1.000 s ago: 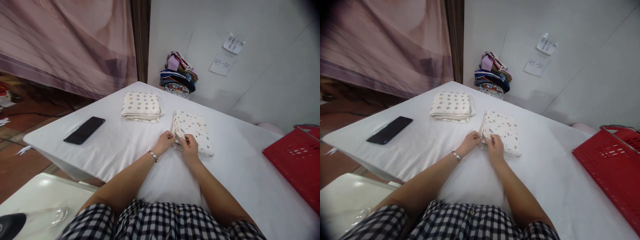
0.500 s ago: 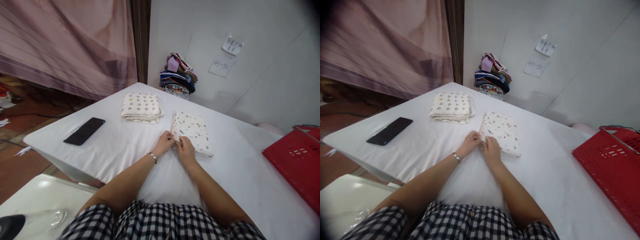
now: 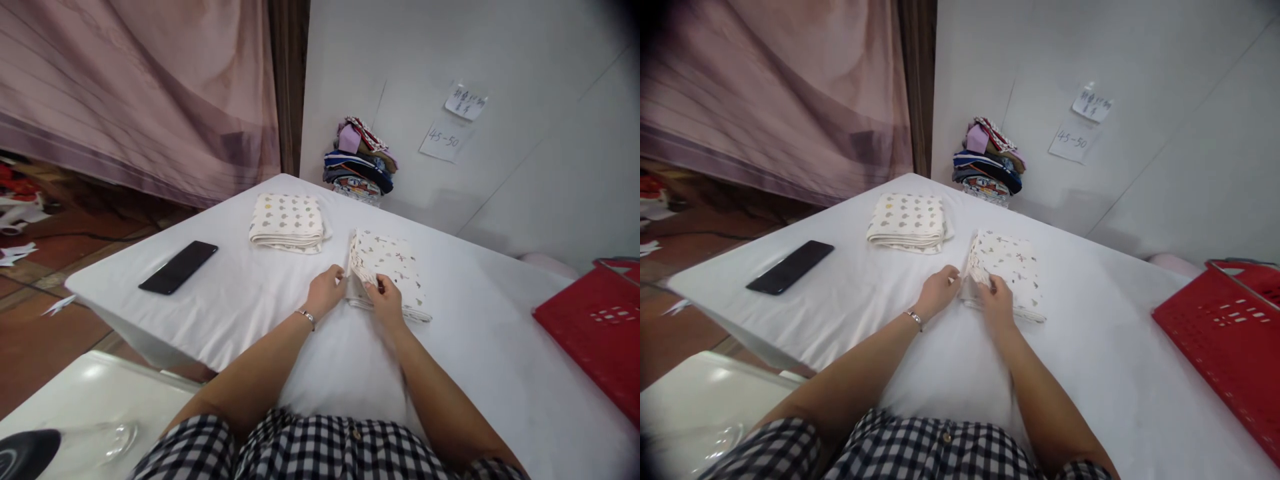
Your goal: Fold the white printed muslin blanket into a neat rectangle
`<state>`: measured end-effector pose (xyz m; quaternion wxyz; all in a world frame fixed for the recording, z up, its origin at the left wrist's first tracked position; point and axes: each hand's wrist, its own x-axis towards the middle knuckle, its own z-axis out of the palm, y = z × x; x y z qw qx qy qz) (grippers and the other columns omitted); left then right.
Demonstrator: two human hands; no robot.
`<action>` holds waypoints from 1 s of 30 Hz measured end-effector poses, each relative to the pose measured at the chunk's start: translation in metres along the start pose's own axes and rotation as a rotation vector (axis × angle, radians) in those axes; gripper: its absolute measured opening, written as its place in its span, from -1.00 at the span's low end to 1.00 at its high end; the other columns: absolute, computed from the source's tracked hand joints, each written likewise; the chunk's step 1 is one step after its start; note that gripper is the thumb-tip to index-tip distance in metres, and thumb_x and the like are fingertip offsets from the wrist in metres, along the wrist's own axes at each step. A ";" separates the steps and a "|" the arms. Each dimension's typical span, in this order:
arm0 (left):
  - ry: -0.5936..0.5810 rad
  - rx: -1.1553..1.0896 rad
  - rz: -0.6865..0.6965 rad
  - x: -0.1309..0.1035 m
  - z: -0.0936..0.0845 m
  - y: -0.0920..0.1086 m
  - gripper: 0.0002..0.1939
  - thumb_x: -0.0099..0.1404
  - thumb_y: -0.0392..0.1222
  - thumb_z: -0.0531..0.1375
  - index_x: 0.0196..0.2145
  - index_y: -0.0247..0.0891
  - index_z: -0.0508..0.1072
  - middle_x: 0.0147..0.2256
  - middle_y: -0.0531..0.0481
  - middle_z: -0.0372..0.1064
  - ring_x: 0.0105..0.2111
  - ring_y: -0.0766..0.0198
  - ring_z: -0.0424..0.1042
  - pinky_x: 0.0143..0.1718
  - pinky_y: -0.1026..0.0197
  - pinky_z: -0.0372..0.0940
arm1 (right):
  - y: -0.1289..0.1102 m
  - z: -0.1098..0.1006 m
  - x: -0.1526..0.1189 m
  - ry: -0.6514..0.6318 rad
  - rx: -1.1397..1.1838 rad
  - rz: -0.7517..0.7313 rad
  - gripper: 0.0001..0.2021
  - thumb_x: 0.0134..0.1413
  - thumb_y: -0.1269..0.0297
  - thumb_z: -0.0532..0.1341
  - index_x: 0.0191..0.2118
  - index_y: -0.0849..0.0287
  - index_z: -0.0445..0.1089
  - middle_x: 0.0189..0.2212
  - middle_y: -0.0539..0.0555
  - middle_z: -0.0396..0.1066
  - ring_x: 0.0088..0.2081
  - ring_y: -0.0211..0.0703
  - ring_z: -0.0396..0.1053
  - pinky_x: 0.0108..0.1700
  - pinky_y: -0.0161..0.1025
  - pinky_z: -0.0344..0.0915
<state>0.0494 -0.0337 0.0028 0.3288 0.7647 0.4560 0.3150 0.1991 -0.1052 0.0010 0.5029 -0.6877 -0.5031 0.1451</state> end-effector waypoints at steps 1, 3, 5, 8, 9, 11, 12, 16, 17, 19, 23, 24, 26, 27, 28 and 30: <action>0.008 0.136 -0.006 0.000 -0.001 -0.001 -0.81 0.18 -0.09 0.09 -0.31 -0.21 0.39 -0.33 -0.02 0.39 -0.35 0.25 0.36 -0.35 0.24 0.18 | 0.000 -0.002 0.003 0.007 0.049 0.048 -0.70 -0.04 0.09 0.15 -0.24 0.21 0.35 -0.43 0.00 0.36 -0.45 -0.22 0.24 -0.39 -0.28 0.20; -0.032 0.307 -0.008 0.000 -0.001 -0.001 -0.73 0.20 0.01 0.08 -0.42 -0.23 0.42 -0.34 -0.07 0.36 -0.27 0.18 0.34 -0.32 0.22 0.18 | -0.001 -0.006 0.008 0.004 0.104 0.095 -0.67 -0.08 0.09 0.18 -0.25 0.22 0.36 -0.44 0.01 0.37 -0.47 -0.23 0.24 -0.41 -0.29 0.20; -0.083 0.368 0.014 -0.002 0.002 0.000 -0.67 0.20 0.07 0.07 -0.48 -0.24 0.42 -0.35 -0.08 0.34 -0.24 0.17 0.33 -0.30 0.21 0.17 | -0.002 -0.009 0.011 -0.001 0.113 0.095 -0.68 -0.11 0.10 0.20 -0.25 0.22 0.37 -0.43 0.01 0.37 -0.47 -0.24 0.25 -0.41 -0.30 0.20; -0.107 0.383 0.031 -0.004 0.007 0.004 -0.72 0.17 0.03 0.11 -0.48 -0.24 0.41 -0.37 -0.06 0.33 -0.27 0.19 0.32 -0.30 0.22 0.16 | -0.004 -0.011 0.014 -0.017 0.103 0.070 -0.70 -0.11 0.12 0.19 -0.27 0.22 0.37 -0.42 0.02 0.39 -0.46 -0.23 0.27 -0.40 -0.30 0.21; -0.106 0.374 0.024 -0.005 0.009 0.005 -0.75 0.16 -0.01 0.12 -0.49 -0.24 0.40 -0.38 -0.05 0.34 -0.28 0.19 0.32 -0.30 0.22 0.15 | -0.005 -0.011 0.014 -0.021 0.097 0.062 -0.70 -0.10 0.12 0.19 -0.27 0.22 0.37 -0.42 0.02 0.39 -0.46 -0.23 0.27 -0.39 -0.30 0.22; -0.102 0.314 -0.013 -0.005 0.011 0.007 -0.82 0.13 -0.09 0.14 -0.52 -0.24 0.37 -0.44 -0.02 0.33 -0.34 0.21 0.32 -0.34 0.23 0.14 | -0.006 -0.012 0.015 -0.028 0.082 0.049 -0.70 -0.10 0.11 0.18 -0.27 0.21 0.37 -0.41 0.02 0.40 -0.45 -0.23 0.27 -0.39 -0.30 0.22; -0.095 0.258 -0.035 -0.005 0.011 0.008 -0.84 0.12 -0.13 0.15 -0.53 -0.24 0.35 -0.48 0.00 0.33 -0.39 0.23 0.32 -0.37 0.24 0.13 | -0.006 -0.012 0.015 -0.031 0.072 0.044 -0.71 -0.10 0.11 0.18 -0.28 0.21 0.37 -0.42 0.02 0.40 -0.46 -0.23 0.27 -0.39 -0.30 0.22; -0.077 -0.095 -0.140 -0.003 0.013 0.013 -0.84 0.09 -0.18 0.17 -0.56 -0.23 0.27 -0.58 0.08 0.27 -0.53 0.31 0.26 -0.48 0.28 0.08 | -0.008 -0.016 0.018 -0.030 0.020 0.002 -0.71 -0.09 0.12 0.17 -0.28 0.21 0.38 -0.41 0.02 0.40 -0.47 -0.24 0.26 -0.40 -0.30 0.21; -0.081 -0.205 -0.173 -0.002 0.014 0.015 -0.84 0.09 -0.19 0.17 -0.56 -0.23 0.25 -0.59 0.09 0.27 -0.55 0.33 0.25 -0.49 0.29 0.09 | -0.009 -0.017 0.019 -0.024 0.008 -0.014 -0.71 -0.09 0.12 0.17 -0.28 0.22 0.38 -0.41 0.03 0.40 -0.46 -0.23 0.25 -0.40 -0.29 0.22; -0.090 -0.428 -0.248 -0.001 0.015 0.019 -0.86 0.08 -0.25 0.18 -0.53 -0.24 0.23 -0.60 0.13 0.25 -0.57 0.37 0.25 -0.51 0.31 0.11 | -0.009 -0.021 0.021 -0.016 -0.013 -0.046 -0.71 -0.08 0.11 0.16 -0.27 0.22 0.38 -0.40 0.04 0.40 -0.45 -0.22 0.25 -0.39 -0.28 0.22; -0.076 -0.785 -0.361 -0.002 0.020 0.027 -0.84 0.06 -0.37 0.18 -0.42 -0.26 0.23 -0.59 0.17 0.23 -0.58 0.43 0.25 -0.49 0.35 0.20 | -0.012 -0.026 0.021 -0.004 -0.102 -0.132 -0.73 -0.02 0.13 0.13 -0.27 0.21 0.37 -0.39 0.04 0.39 -0.43 -0.21 0.25 -0.36 -0.27 0.21; -0.067 -0.844 -0.376 -0.003 0.021 0.028 -0.82 0.06 -0.38 0.19 -0.40 -0.27 0.23 -0.58 0.18 0.23 -0.57 0.43 0.27 -0.48 0.35 0.22 | -0.013 -0.026 0.019 -0.009 -0.145 -0.164 -0.75 -0.01 0.15 0.13 -0.26 0.20 0.36 -0.39 0.04 0.39 -0.42 -0.21 0.26 -0.35 -0.27 0.21; -0.051 -0.929 -0.384 -0.004 0.022 0.029 -0.79 0.05 -0.39 0.20 -0.38 -0.27 0.23 -0.56 0.17 0.24 -0.54 0.43 0.30 -0.45 0.33 0.27 | -0.015 -0.024 0.015 -0.052 -0.238 -0.240 -0.77 0.01 0.20 0.11 -0.23 0.19 0.35 -0.36 0.05 0.38 -0.38 -0.18 0.28 -0.31 -0.25 0.21; -0.047 -0.956 -0.379 -0.005 0.023 0.029 -0.78 0.04 -0.40 0.20 -0.38 -0.27 0.22 -0.56 0.16 0.24 -0.52 0.42 0.31 -0.44 0.32 0.29 | -0.016 -0.023 0.013 -0.086 -0.283 -0.280 -0.78 0.03 0.23 0.09 -0.22 0.19 0.34 -0.34 0.06 0.38 -0.36 -0.17 0.28 -0.29 -0.24 0.21; -0.045 -0.973 -0.372 -0.006 0.024 0.029 -0.78 0.04 -0.40 0.20 -0.38 -0.27 0.22 -0.55 0.16 0.25 -0.51 0.41 0.33 -0.43 0.30 0.31 | -0.016 -0.021 0.010 -0.119 -0.324 -0.315 -0.79 0.04 0.26 0.07 -0.21 0.19 0.34 -0.32 0.07 0.38 -0.33 -0.16 0.29 -0.27 -0.23 0.21; -0.049 -0.990 -0.355 -0.007 0.025 0.028 -0.76 0.03 -0.40 0.21 -0.38 -0.26 0.20 -0.54 0.14 0.26 -0.50 0.39 0.35 -0.42 0.28 0.33 | -0.017 -0.019 0.007 -0.170 -0.383 -0.367 -0.80 0.06 0.30 0.04 -0.21 0.18 0.33 -0.29 0.08 0.37 -0.28 -0.14 0.30 -0.24 -0.22 0.21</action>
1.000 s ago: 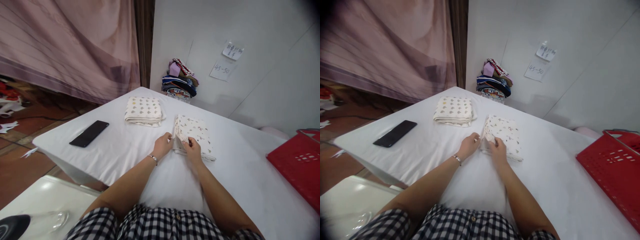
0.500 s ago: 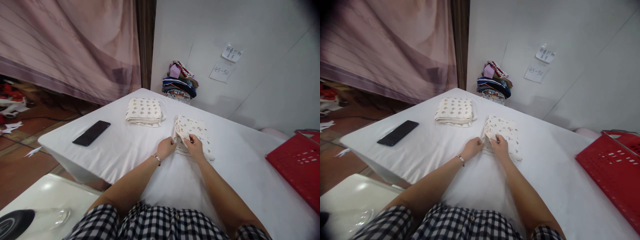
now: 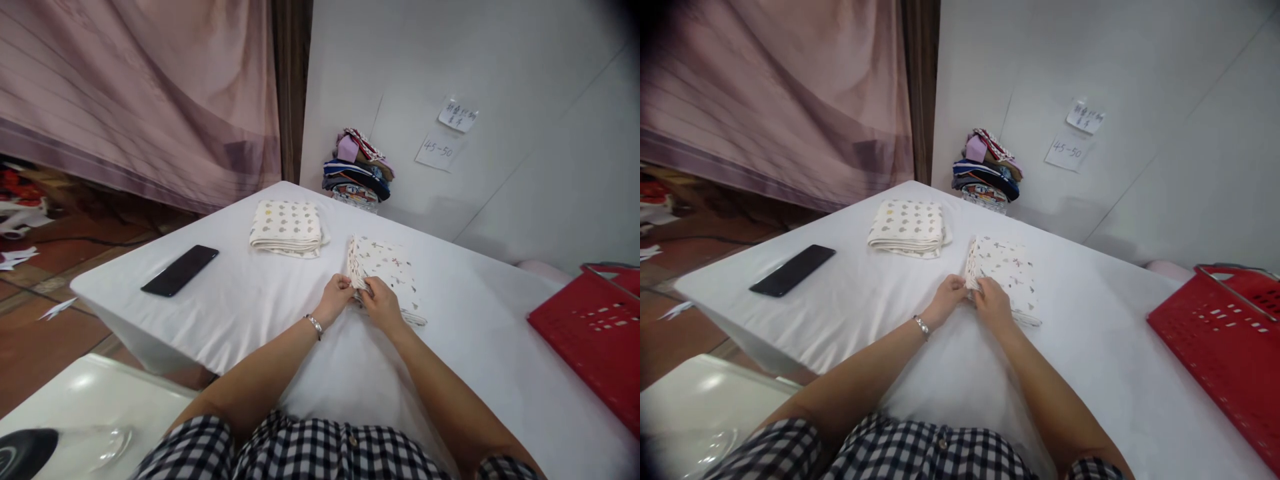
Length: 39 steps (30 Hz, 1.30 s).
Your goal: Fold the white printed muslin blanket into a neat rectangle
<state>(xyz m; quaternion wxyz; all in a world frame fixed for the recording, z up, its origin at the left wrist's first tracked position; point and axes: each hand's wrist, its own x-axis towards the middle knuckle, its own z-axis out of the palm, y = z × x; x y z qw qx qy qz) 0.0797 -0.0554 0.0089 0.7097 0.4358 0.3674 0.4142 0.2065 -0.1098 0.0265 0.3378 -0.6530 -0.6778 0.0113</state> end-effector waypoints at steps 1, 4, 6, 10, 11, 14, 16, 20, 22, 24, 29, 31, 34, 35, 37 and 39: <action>-0.003 0.001 0.003 0.000 0.000 -0.001 -0.76 0.03 -0.40 0.21 -0.38 -0.26 0.20 -0.54 0.14 0.26 -0.50 0.38 0.35 -0.42 0.27 0.34 | -0.001 0.000 0.000 -0.009 -0.020 -0.016 -0.81 0.07 0.31 0.04 -0.21 0.18 0.32 -0.29 0.08 0.37 -0.26 -0.14 0.30 -0.23 -0.22 0.21; 0.015 0.032 0.006 0.000 -0.001 -0.002 -0.76 0.03 -0.38 0.22 -0.39 -0.26 0.20 -0.55 0.14 0.25 -0.50 0.37 0.35 -0.43 0.26 0.35 | -0.001 -0.002 0.001 0.052 -0.069 -0.024 -0.81 0.10 0.31 0.02 -0.20 0.16 0.31 -0.29 0.08 0.36 -0.25 -0.13 0.29 -0.23 -0.22 0.21; 0.029 0.052 0.016 0.000 0.000 -0.002 -0.77 0.02 -0.38 0.23 -0.41 -0.26 0.21 -0.56 0.15 0.25 -0.51 0.39 0.34 -0.44 0.28 0.35 | 0.000 -0.003 0.002 0.108 -0.122 -0.026 -0.81 0.11 0.31 0.01 -0.19 0.16 0.30 -0.27 0.09 0.36 -0.23 -0.11 0.29 -0.23 -0.21 0.21; 0.011 -0.011 0.014 -0.001 0.000 -0.001 -0.75 0.01 -0.38 0.24 -0.42 -0.26 0.20 -0.56 0.15 0.25 -0.51 0.38 0.35 -0.44 0.27 0.36 | -0.001 0.004 0.000 0.057 -0.191 -0.105 -0.81 0.12 0.36 -0.01 -0.19 0.17 0.29 -0.28 0.12 0.36 -0.21 -0.08 0.29 -0.22 -0.19 0.22; 0.001 -0.044 0.004 -0.001 -0.001 0.000 -0.74 0.00 -0.38 0.24 -0.41 -0.26 0.20 -0.55 0.14 0.26 -0.51 0.37 0.36 -0.43 0.25 0.37 | -0.001 0.006 -0.001 0.041 -0.191 -0.121 -0.81 0.12 0.37 -0.01 -0.19 0.17 0.29 -0.29 0.12 0.36 -0.22 -0.08 0.29 -0.22 -0.19 0.22; -0.038 -0.132 -0.040 -0.004 -0.004 0.005 -0.72 0.02 -0.30 0.26 -0.36 -0.25 0.20 -0.54 0.13 0.29 -0.51 0.35 0.39 -0.40 0.21 0.37 | 0.000 0.011 -0.003 0.039 -0.185 -0.124 -0.81 0.11 0.39 -0.01 -0.19 0.16 0.29 -0.31 0.12 0.36 -0.22 -0.07 0.29 -0.22 -0.18 0.23; -0.066 -0.149 -0.071 -0.005 -0.007 0.007 -0.69 0.05 -0.18 0.27 -0.34 -0.25 0.19 -0.54 0.10 0.30 -0.52 0.34 0.40 -0.38 0.17 0.38 | 0.000 0.011 -0.004 0.029 -0.181 -0.123 -0.80 0.10 0.40 -0.01 -0.18 0.15 0.28 -0.30 0.12 0.36 -0.22 -0.07 0.28 -0.21 -0.17 0.23; -0.021 -0.055 -0.105 -0.005 -0.008 0.008 -0.59 0.02 0.01 0.30 -0.35 -0.28 0.22 -0.52 0.07 0.29 -0.50 0.32 0.39 -0.40 0.14 0.40 | -0.005 0.009 -0.008 -0.061 -0.132 -0.174 -0.74 0.07 0.44 0.00 -0.11 0.15 0.27 -0.24 0.13 0.35 -0.18 -0.05 0.28 -0.17 -0.13 0.25; 0.025 0.004 -0.127 -0.005 -0.007 0.008 -0.58 -0.01 -0.01 0.32 -0.35 -0.29 0.23 -0.53 0.08 0.27 -0.48 0.30 0.38 -0.44 0.16 0.40 | -0.007 0.007 -0.012 -0.111 -0.107 -0.213 -0.69 0.06 0.42 0.01 -0.04 0.16 0.24 -0.17 0.15 0.34 -0.13 -0.04 0.27 -0.14 -0.11 0.26; 0.036 0.009 -0.146 -0.004 -0.005 0.010 -0.62 -0.01 -0.08 0.33 -0.36 -0.30 0.23 -0.53 0.07 0.27 -0.47 0.29 0.39 -0.44 0.17 0.41 | -0.003 0.002 -0.018 -0.144 -0.121 -0.245 -0.61 0.07 0.38 0.04 0.05 0.18 0.18 -0.09 0.18 0.32 -0.07 -0.02 0.26 -0.10 -0.08 0.25; 0.013 -0.090 -0.158 -0.002 0.008 0.024 -0.67 0.00 -0.22 0.31 -0.38 -0.29 0.21 -0.50 0.03 0.32 -0.43 0.25 0.43 -0.38 0.14 0.42 | 0.044 -0.022 -0.041 -0.105 -0.312 -0.213 -0.44 0.07 0.23 0.09 0.20 0.22 0.02 0.06 0.25 0.22 0.04 0.08 0.19 0.00 0.05 0.18; -0.009 -0.109 -0.155 -0.001 0.015 0.030 -0.67 0.01 -0.24 0.30 -0.37 -0.29 0.20 -0.49 0.02 0.34 -0.41 0.25 0.44 -0.36 0.12 0.42 | 0.068 -0.034 -0.052 -0.086 -0.375 -0.168 -0.44 0.09 0.20 0.08 0.20 0.21 0.03 0.06 0.26 0.23 0.05 0.08 0.19 0.01 0.06 0.18; -0.030 -0.124 -0.149 -0.001 0.023 0.035 -0.70 0.04 -0.25 0.28 -0.36 -0.29 0.20 -0.47 0.00 0.36 -0.40 0.25 0.44 -0.32 0.11 0.42 | 0.094 -0.048 -0.068 -0.068 -0.409 -0.109 -0.44 0.10 0.14 0.07 0.20 0.19 0.05 0.05 0.25 0.24 0.06 0.08 0.20 0.02 0.06 0.19; -0.034 -0.133 -0.145 0.000 0.025 0.036 -0.72 0.06 -0.25 0.27 -0.36 -0.30 0.20 -0.47 -0.01 0.36 -0.40 0.26 0.44 -0.31 0.11 0.42 | 0.098 -0.051 -0.072 -0.068 -0.400 -0.098 -0.44 0.10 0.13 0.07 0.20 0.18 0.05 0.06 0.25 0.24 0.07 0.08 0.19 0.03 0.06 0.19; -0.046 -0.158 -0.134 0.001 0.029 0.037 -0.76 0.09 -0.26 0.24 -0.37 -0.30 0.20 -0.45 -0.02 0.36 -0.40 0.27 0.44 -0.29 0.12 0.42 | 0.102 -0.054 -0.079 -0.071 -0.362 -0.076 -0.44 0.10 0.10 0.07 0.20 0.19 0.06 0.08 0.24 0.21 0.09 0.06 0.17 0.07 0.04 0.18; -0.066 -0.185 -0.123 0.001 0.033 0.037 -0.80 0.12 -0.28 0.20 -0.37 -0.31 0.20 -0.44 -0.03 0.35 -0.39 0.28 0.44 -0.28 0.12 0.42 | 0.104 -0.055 -0.084 -0.065 -0.308 -0.037 -0.48 0.12 0.09 0.06 0.17 0.19 0.13 0.10 0.23 0.18 0.12 0.03 0.15 0.09 0.01 0.18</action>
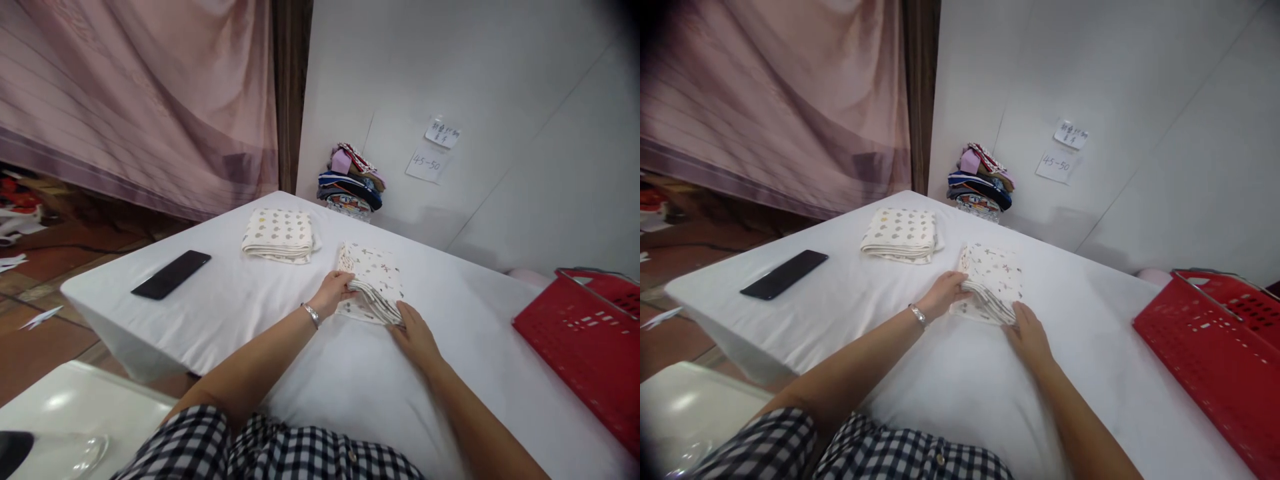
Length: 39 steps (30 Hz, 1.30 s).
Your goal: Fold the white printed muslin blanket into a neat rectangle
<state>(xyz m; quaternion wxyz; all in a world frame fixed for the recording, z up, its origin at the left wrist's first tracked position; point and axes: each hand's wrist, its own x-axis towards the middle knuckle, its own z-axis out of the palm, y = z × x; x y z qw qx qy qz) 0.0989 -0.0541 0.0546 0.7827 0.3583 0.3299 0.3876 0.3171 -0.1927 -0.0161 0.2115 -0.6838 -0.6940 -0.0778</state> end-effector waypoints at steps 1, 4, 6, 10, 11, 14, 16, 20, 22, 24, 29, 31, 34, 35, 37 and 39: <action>-0.011 -0.012 0.005 0.000 0.002 -0.001 -0.81 0.13 -0.29 0.19 -0.37 -0.31 0.19 -0.44 -0.03 0.35 -0.39 0.29 0.43 -0.27 0.13 0.41 | 0.002 0.000 -0.001 0.005 0.030 0.026 -0.52 0.13 0.09 0.04 0.13 0.18 0.18 0.10 0.21 0.19 0.12 0.01 0.15 0.10 -0.01 0.18; -0.014 -0.008 0.008 -0.002 0.003 -0.006 -0.81 0.12 -0.29 0.19 -0.35 -0.30 0.19 -0.43 -0.01 0.34 -0.40 0.32 0.43 -0.27 0.14 0.41 | 0.012 -0.005 -0.004 0.041 0.088 0.114 -0.62 0.18 0.13 -0.01 0.04 0.12 0.28 0.04 0.13 0.28 0.07 -0.05 0.21 0.09 -0.03 0.21; 0.045 0.083 -0.036 -0.005 -0.002 -0.013 -0.77 0.08 -0.30 0.21 -0.34 -0.28 0.20 -0.46 0.04 0.32 -0.43 0.32 0.43 -0.31 0.16 0.41 | 0.021 -0.008 -0.006 0.064 0.078 0.153 -0.65 0.18 0.15 -0.02 0.03 0.07 0.29 0.00 0.10 0.32 0.04 -0.05 0.24 0.07 -0.01 0.23; 0.120 0.259 -0.180 -0.010 -0.023 -0.026 -0.68 -0.04 -0.31 0.27 -0.33 -0.29 0.22 -0.57 0.08 0.29 -0.50 0.20 0.45 -0.43 0.15 0.39 | 0.030 -0.008 -0.011 0.025 0.079 0.072 -0.66 0.15 0.21 -0.01 0.00 0.08 0.32 0.01 0.10 0.30 0.04 -0.05 0.24 0.04 -0.02 0.26; 0.115 0.286 -0.197 -0.010 -0.028 -0.028 -0.66 -0.05 -0.30 0.27 -0.33 -0.29 0.21 -0.58 0.07 0.30 -0.50 0.17 0.46 -0.44 0.15 0.39 | 0.031 -0.006 -0.012 0.014 0.092 0.051 -0.66 0.15 0.22 -0.01 0.01 0.09 0.32 0.02 0.11 0.29 0.04 -0.05 0.24 0.05 -0.03 0.26; 0.130 0.401 -0.199 -0.010 -0.037 -0.030 -0.62 -0.04 -0.25 0.26 -0.27 -0.28 0.19 -0.61 0.09 0.31 -0.52 0.14 0.46 -0.48 0.19 0.35 | 0.029 0.000 -0.014 0.020 0.123 0.069 -0.63 0.14 0.24 0.00 0.05 0.10 0.29 0.04 0.12 0.27 0.06 -0.06 0.22 0.07 -0.02 0.24; 0.157 0.476 -0.179 -0.010 -0.039 -0.029 -0.61 -0.02 -0.23 0.24 -0.23 -0.27 0.18 -0.62 0.11 0.30 -0.54 0.16 0.45 -0.52 0.23 0.32 | 0.028 0.001 -0.016 0.025 0.138 0.094 -0.60 0.12 0.22 0.01 0.08 0.11 0.25 0.06 0.13 0.25 0.07 -0.06 0.22 0.08 -0.01 0.22; 0.165 0.511 -0.167 -0.015 -0.033 -0.021 -0.73 0.04 -0.22 0.20 -0.30 -0.28 0.21 -0.61 0.13 0.25 -0.61 0.30 0.39 -0.62 0.35 0.18 | 0.020 -0.005 -0.018 0.032 0.130 0.102 -0.53 0.12 0.15 0.04 0.14 0.17 0.17 0.12 0.16 0.17 0.11 -0.03 0.16 0.11 -0.01 0.17; 0.102 0.448 -0.155 -0.016 -0.028 -0.015 -0.81 0.06 -0.21 0.18 -0.38 -0.29 0.23 -0.60 0.13 0.22 -0.65 0.40 0.33 -0.64 0.39 0.12 | 0.011 -0.009 -0.015 0.054 0.089 0.070 -0.50 0.12 0.12 0.05 0.15 0.19 0.15 0.14 0.19 0.14 0.15 0.01 0.10 0.13 0.01 0.12; 0.052 0.402 -0.131 -0.015 -0.022 -0.008 -0.84 0.07 -0.20 0.18 -0.43 -0.29 0.24 -0.58 0.14 0.20 -0.67 0.46 0.28 -0.65 0.40 0.09 | -0.002 -0.013 -0.009 0.077 0.044 0.008 -0.49 0.12 0.12 0.05 0.17 0.20 0.12 0.14 0.20 0.13 0.17 0.04 0.06 0.15 0.03 0.07; 0.009 0.391 -0.098 -0.008 -0.010 0.002 -0.82 0.04 -0.19 0.19 -0.50 -0.29 0.23 -0.59 0.15 0.14 -0.69 0.49 0.21 -0.68 0.40 0.02 | -0.025 -0.011 0.014 0.064 -0.033 -0.041 -0.49 0.16 0.13 0.02 0.18 0.23 0.07 0.10 0.23 0.20 0.15 0.05 0.06 0.13 0.05 0.02; 0.016 0.381 -0.097 -0.009 -0.010 0.003 -0.81 0.02 -0.19 0.21 -0.51 -0.30 0.23 -0.59 0.14 0.15 -0.69 0.49 0.21 -0.68 0.40 0.01 | -0.025 -0.009 0.018 0.034 -0.063 -0.028 -0.52 0.17 0.19 0.01 0.17 0.26 0.09 0.09 0.23 0.21 0.15 0.04 0.07 0.13 0.04 0.02; 0.036 0.337 -0.099 -0.012 -0.014 0.002 -0.80 0.01 -0.19 0.21 -0.50 -0.30 0.23 -0.59 0.15 0.15 -0.67 0.49 0.22 -0.66 0.40 0.03 | -0.022 -0.009 0.017 0.028 -0.070 -0.038 -0.57 0.16 0.27 0.00 0.13 0.27 0.14 0.09 0.23 0.21 0.14 0.04 0.07 0.12 0.04 0.04; 0.038 0.321 -0.101 -0.012 -0.015 0.002 -0.80 0.02 -0.18 0.21 -0.51 -0.30 0.23 -0.60 0.16 0.13 -0.68 0.49 0.21 -0.66 0.40 0.03 | -0.022 -0.010 0.015 0.051 -0.058 -0.052 -0.59 0.16 0.28 0.00 0.12 0.27 0.16 0.09 0.23 0.20 0.15 0.04 0.07 0.12 0.04 0.04; 0.036 0.295 -0.105 -0.012 -0.016 0.002 -0.79 0.02 -0.17 0.20 -0.53 -0.29 0.21 -0.62 0.17 0.11 -0.69 0.50 0.18 -0.67 0.40 0.02 | -0.025 -0.014 0.010 0.117 -0.012 -0.091 -0.62 0.16 0.31 -0.01 0.09 0.25 0.20 0.08 0.23 0.22 0.14 0.01 0.09 0.11 0.04 0.05; 0.027 0.277 -0.107 -0.010 -0.016 0.002 -0.79 0.02 -0.16 0.20 -0.53 -0.29 0.22 -0.63 0.17 0.11 -0.70 0.49 0.17 -0.68 0.39 0.00 | -0.034 -0.016 0.005 0.132 0.059 -0.146 -0.66 0.16 0.33 -0.01 0.04 0.23 0.25 0.02 0.21 0.29 0.10 -0.04 0.15 0.10 -0.03 0.10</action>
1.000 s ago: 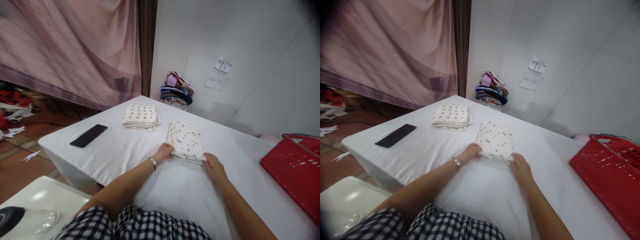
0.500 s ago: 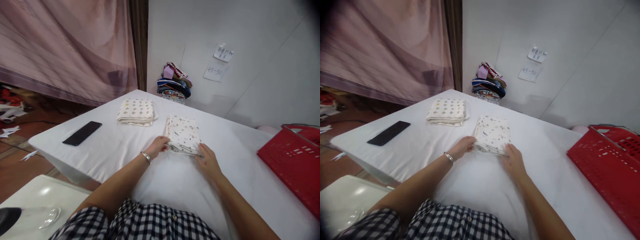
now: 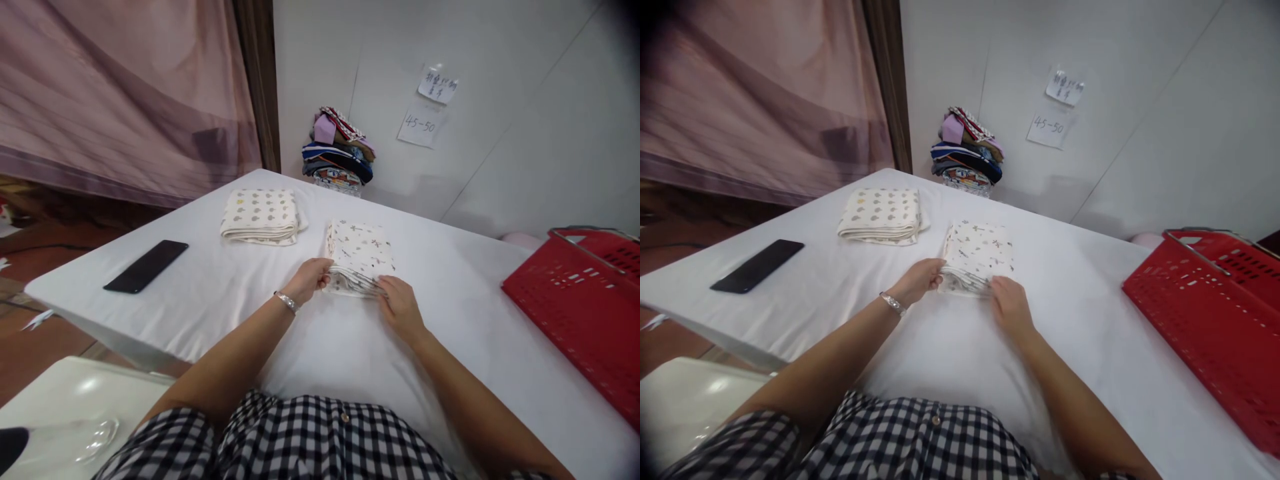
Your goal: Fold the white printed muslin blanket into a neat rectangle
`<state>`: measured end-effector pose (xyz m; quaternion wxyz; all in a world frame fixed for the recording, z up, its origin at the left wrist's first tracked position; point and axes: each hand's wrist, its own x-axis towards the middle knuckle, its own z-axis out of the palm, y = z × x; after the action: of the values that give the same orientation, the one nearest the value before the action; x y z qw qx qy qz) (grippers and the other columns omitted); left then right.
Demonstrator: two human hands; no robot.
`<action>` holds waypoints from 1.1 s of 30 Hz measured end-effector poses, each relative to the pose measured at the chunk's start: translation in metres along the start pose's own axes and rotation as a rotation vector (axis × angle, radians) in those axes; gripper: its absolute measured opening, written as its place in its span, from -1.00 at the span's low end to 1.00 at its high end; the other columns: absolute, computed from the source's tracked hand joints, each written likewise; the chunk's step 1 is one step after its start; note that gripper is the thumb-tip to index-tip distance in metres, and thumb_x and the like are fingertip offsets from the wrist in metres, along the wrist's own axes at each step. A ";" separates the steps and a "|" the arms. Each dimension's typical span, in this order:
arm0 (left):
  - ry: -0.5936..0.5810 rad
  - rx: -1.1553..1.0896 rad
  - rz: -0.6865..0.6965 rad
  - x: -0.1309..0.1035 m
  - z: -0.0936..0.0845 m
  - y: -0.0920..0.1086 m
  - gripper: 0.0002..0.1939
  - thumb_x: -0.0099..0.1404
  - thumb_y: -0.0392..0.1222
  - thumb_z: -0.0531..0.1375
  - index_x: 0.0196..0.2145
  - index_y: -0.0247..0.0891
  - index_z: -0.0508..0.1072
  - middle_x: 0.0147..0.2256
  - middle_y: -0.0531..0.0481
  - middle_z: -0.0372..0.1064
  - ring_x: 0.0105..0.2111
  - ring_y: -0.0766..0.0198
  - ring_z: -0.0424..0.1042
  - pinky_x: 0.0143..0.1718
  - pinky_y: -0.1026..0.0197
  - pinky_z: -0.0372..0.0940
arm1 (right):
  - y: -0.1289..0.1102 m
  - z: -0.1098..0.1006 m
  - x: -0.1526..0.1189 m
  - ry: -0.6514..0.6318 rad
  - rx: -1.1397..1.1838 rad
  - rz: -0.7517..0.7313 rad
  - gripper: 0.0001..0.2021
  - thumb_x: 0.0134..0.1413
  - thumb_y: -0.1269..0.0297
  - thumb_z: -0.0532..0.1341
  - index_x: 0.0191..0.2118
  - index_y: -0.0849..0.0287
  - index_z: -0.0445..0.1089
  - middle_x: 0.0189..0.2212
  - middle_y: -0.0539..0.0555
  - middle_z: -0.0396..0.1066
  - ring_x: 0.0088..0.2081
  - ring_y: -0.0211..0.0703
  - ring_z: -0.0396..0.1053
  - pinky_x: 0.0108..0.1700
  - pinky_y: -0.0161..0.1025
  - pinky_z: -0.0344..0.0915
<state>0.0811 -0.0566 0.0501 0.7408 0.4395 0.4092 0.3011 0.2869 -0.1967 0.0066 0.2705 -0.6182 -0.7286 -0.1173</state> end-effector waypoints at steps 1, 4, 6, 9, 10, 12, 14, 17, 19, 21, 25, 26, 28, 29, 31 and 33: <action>-0.008 -0.007 0.001 0.001 0.001 0.000 -0.79 0.02 -0.16 0.20 -0.53 -0.29 0.22 -0.64 0.17 0.11 -0.70 0.49 0.17 -0.69 0.39 -0.01 | -0.006 0.000 -0.002 -0.035 0.038 -0.026 -0.68 0.16 0.34 -0.02 0.01 0.22 0.28 -0.02 0.18 0.33 0.06 -0.08 0.20 0.08 -0.08 0.14; -0.026 -0.027 0.008 0.005 0.002 0.000 -0.79 0.02 -0.15 0.20 -0.52 -0.29 0.23 -0.65 0.17 0.10 -0.70 0.48 0.17 -0.69 0.40 -0.03 | -0.026 0.002 -0.004 -0.261 0.078 -0.024 -0.66 0.18 0.35 -0.06 0.01 0.19 0.29 -0.10 0.14 0.40 -0.07 -0.14 0.32 -0.05 -0.21 0.25; -0.027 -0.030 0.012 0.006 0.002 0.000 -0.79 0.02 -0.14 0.20 -0.52 -0.29 0.23 -0.65 0.17 0.10 -0.70 0.48 0.17 -0.69 0.41 -0.03 | -0.036 0.005 -0.002 -0.414 0.015 0.078 -0.60 0.18 0.33 -0.08 0.12 0.20 0.18 -0.15 0.14 0.43 -0.16 -0.12 0.37 -0.15 -0.22 0.29; -0.023 -0.009 0.013 0.005 0.001 -0.001 -0.79 0.03 -0.13 0.19 -0.51 -0.29 0.24 -0.65 0.16 0.11 -0.69 0.47 0.17 -0.69 0.40 -0.01 | -0.043 0.008 0.007 -0.553 -0.129 0.230 -0.48 0.17 0.31 -0.07 0.25 0.22 -0.05 -0.16 0.18 0.44 -0.22 -0.06 0.39 -0.19 -0.20 0.28; -0.021 -0.001 0.012 0.005 0.001 0.000 -0.79 0.03 -0.13 0.19 -0.51 -0.29 0.25 -0.65 0.16 0.12 -0.69 0.47 0.17 -0.69 0.40 0.00 | -0.043 0.008 0.011 -0.585 -0.166 0.253 -0.47 0.16 0.32 -0.07 0.26 0.22 -0.09 -0.16 0.19 0.43 -0.21 -0.05 0.39 -0.17 -0.19 0.27; -0.017 0.002 0.016 0.004 0.001 0.000 -0.79 0.03 -0.12 0.20 -0.50 -0.30 0.26 -0.64 0.15 0.13 -0.69 0.47 0.17 -0.69 0.40 0.00 | -0.044 0.008 0.018 -0.636 -0.220 0.265 -0.46 0.16 0.33 -0.07 0.27 0.21 -0.11 -0.16 0.22 0.43 -0.18 -0.04 0.38 -0.14 -0.18 0.24; -0.019 -0.001 0.019 0.003 0.002 0.001 -0.78 0.02 -0.12 0.20 -0.50 -0.30 0.25 -0.65 0.14 0.13 -0.69 0.47 0.17 -0.69 0.40 -0.01 | -0.043 0.008 0.022 -0.677 -0.253 0.278 -0.45 0.15 0.35 -0.08 0.27 0.20 -0.14 -0.19 0.22 0.44 -0.19 -0.03 0.39 -0.14 -0.18 0.23; -0.022 0.000 0.029 0.002 0.002 0.004 -0.77 0.01 -0.12 0.21 -0.52 -0.29 0.24 -0.65 0.15 0.11 -0.68 0.46 0.17 -0.68 0.40 -0.01 | -0.039 0.006 0.022 -0.723 -0.286 0.355 -0.45 0.14 0.37 -0.07 0.25 0.24 -0.12 -0.27 0.22 0.45 -0.27 -0.03 0.41 -0.24 -0.19 0.25; -0.031 0.003 0.039 0.002 0.000 0.005 -0.77 0.01 -0.13 0.21 -0.54 -0.28 0.21 -0.65 0.15 0.09 -0.69 0.48 0.15 -0.68 0.40 -0.01 | -0.031 0.002 0.017 -0.742 -0.309 0.420 -0.49 0.12 0.38 -0.05 0.21 0.28 -0.04 -0.30 0.22 0.45 -0.30 -0.04 0.41 -0.31 -0.21 0.24; -0.031 0.040 0.055 0.002 -0.003 0.002 -0.77 0.02 -0.14 0.20 -0.55 -0.28 0.20 -0.65 0.16 0.08 -0.69 0.50 0.13 -0.68 0.40 -0.02 | -0.021 -0.006 0.008 -0.752 -0.350 0.476 -0.55 0.11 0.38 -0.05 0.15 0.28 0.06 -0.31 0.23 0.44 -0.30 -0.04 0.41 -0.33 -0.23 0.22; 0.088 0.262 0.048 0.005 -0.014 -0.015 -0.75 0.00 -0.17 0.22 -0.37 -0.26 0.25 -0.66 0.17 0.16 -0.71 0.45 0.14 -0.67 0.38 0.02 | -0.002 -0.023 -0.010 -0.756 -0.423 0.538 -0.61 0.13 0.39 -0.07 0.09 0.19 0.13 -0.35 0.19 0.44 -0.33 -0.05 0.41 -0.34 -0.23 0.18; 0.121 0.311 0.037 0.006 -0.016 -0.021 -0.70 -0.02 -0.18 0.23 -0.31 -0.26 0.25 -0.67 0.17 0.18 -0.71 0.43 0.15 -0.67 0.37 0.03 | 0.001 -0.026 -0.013 -0.750 -0.420 0.540 -0.60 0.13 0.39 -0.08 0.10 0.17 0.13 -0.37 0.18 0.44 -0.34 -0.05 0.41 -0.35 -0.23 0.17; 0.157 0.392 0.027 0.008 -0.019 -0.031 -0.63 -0.04 -0.19 0.24 -0.25 -0.27 0.26 -0.70 0.16 0.20 -0.72 0.40 0.16 -0.68 0.36 0.03 | 0.004 -0.029 -0.017 -0.733 -0.404 0.544 -0.60 0.14 0.38 -0.09 0.11 0.16 0.11 -0.39 0.15 0.44 -0.36 -0.06 0.41 -0.35 -0.24 0.15; 0.166 0.435 0.030 0.008 -0.019 -0.034 -0.62 -0.03 -0.17 0.24 -0.24 -0.27 0.26 -0.71 0.16 0.21 -0.71 0.39 0.17 -0.68 0.36 0.03 | 0.005 -0.029 -0.018 -0.725 -0.395 0.543 -0.60 0.15 0.37 -0.09 0.12 0.16 0.10 -0.40 0.15 0.44 -0.36 -0.07 0.40 -0.36 -0.24 0.14; 0.167 0.482 0.044 0.007 -0.018 -0.036 -0.62 -0.01 -0.15 0.23 -0.22 -0.28 0.27 -0.70 0.14 0.23 -0.70 0.38 0.20 -0.67 0.36 0.05 | 0.005 -0.029 -0.019 -0.711 -0.384 0.543 -0.61 0.16 0.36 -0.09 0.12 0.16 0.11 -0.40 0.14 0.44 -0.38 -0.08 0.40 -0.36 -0.25 0.12; 0.137 0.459 0.043 0.005 -0.015 -0.035 -0.63 0.01 -0.13 0.21 -0.21 -0.28 0.26 -0.67 0.13 0.24 -0.68 0.38 0.22 -0.66 0.37 0.08 | 0.006 -0.029 -0.019 -0.709 -0.371 0.533 -0.64 0.17 0.34 -0.10 0.08 0.17 0.14 -0.41 0.14 0.44 -0.39 -0.09 0.39 -0.37 -0.25 0.11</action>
<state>0.0738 -0.0614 0.0128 0.5854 0.5835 0.5068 0.2449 0.3015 -0.2258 0.0190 -0.0886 -0.8232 -0.5589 0.0462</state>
